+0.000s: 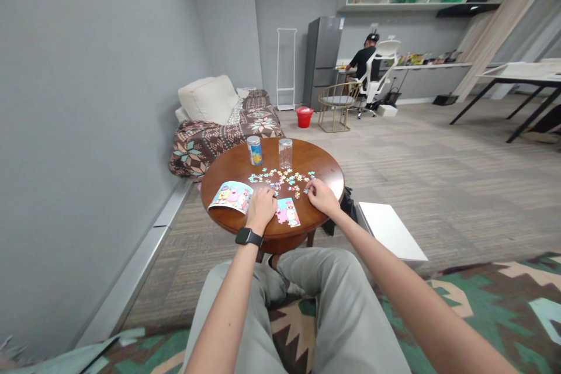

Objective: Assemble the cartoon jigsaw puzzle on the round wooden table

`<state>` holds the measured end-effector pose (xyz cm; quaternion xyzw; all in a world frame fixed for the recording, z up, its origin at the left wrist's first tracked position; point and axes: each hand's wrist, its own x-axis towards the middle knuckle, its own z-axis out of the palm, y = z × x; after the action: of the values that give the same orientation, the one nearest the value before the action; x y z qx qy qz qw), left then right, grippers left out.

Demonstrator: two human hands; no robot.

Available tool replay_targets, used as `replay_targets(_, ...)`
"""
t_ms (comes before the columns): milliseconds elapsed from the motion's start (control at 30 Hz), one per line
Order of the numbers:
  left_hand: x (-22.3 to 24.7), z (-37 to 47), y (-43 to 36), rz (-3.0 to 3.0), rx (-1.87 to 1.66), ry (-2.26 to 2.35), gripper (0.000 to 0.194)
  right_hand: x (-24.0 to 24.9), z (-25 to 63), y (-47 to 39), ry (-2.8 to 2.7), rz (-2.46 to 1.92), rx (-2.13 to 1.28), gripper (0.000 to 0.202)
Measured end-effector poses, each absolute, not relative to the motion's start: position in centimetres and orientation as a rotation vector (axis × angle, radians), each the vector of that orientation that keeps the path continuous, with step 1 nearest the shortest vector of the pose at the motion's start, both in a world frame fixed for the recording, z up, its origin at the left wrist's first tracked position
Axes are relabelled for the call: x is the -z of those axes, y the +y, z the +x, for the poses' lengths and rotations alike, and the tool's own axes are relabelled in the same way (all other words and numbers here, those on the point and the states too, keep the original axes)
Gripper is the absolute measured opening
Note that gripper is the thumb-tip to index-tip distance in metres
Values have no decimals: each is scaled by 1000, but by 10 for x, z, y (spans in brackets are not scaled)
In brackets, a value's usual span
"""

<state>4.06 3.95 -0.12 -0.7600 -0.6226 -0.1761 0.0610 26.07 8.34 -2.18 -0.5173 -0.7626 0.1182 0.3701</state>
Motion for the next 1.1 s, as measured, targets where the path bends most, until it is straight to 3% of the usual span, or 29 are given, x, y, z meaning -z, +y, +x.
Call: replay_targets(1100,2,36,36,-2213,621,-1937,18,28,262,87,-2023,-1324,-303,14)
